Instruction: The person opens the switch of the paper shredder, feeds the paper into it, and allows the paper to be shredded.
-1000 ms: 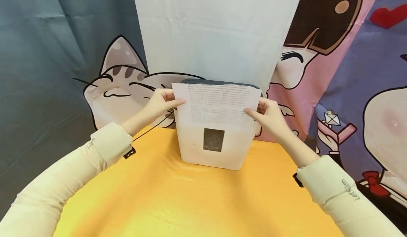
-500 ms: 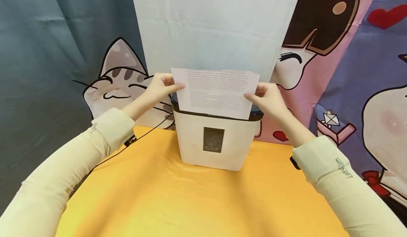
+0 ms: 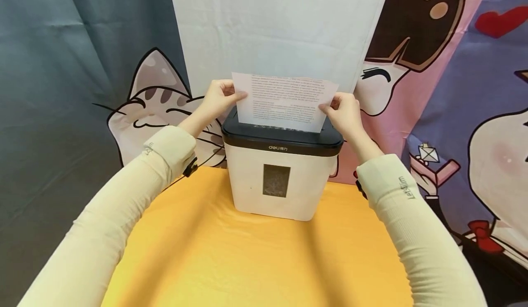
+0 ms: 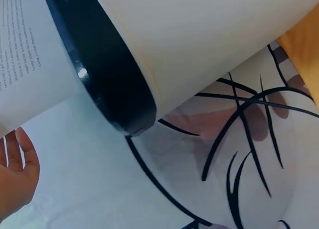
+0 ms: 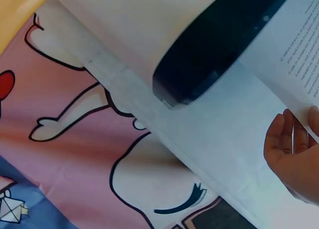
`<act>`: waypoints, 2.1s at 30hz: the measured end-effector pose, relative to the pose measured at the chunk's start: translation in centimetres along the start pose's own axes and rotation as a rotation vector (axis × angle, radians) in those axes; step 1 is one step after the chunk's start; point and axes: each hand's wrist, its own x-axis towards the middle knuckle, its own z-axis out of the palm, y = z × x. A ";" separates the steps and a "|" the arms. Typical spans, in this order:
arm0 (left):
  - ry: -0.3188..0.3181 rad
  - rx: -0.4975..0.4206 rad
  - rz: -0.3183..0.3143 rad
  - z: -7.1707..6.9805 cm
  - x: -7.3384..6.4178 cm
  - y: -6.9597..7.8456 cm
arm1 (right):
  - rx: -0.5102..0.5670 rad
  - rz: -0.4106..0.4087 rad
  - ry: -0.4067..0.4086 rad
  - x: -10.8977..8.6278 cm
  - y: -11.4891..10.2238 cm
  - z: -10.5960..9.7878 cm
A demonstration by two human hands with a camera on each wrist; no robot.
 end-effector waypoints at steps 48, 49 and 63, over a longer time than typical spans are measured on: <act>0.032 0.243 -0.144 2.8 0.7 -4.0 | -0.139 0.026 -0.006 0.7 3.8 3.8; 0.030 0.272 -0.145 2.8 0.7 -4.0 | -0.139 0.023 -0.011 0.7 3.9 3.9; 0.034 0.352 -0.127 2.7 0.3 -4.3 | -0.132 0.021 -0.023 0.5 4.3 4.2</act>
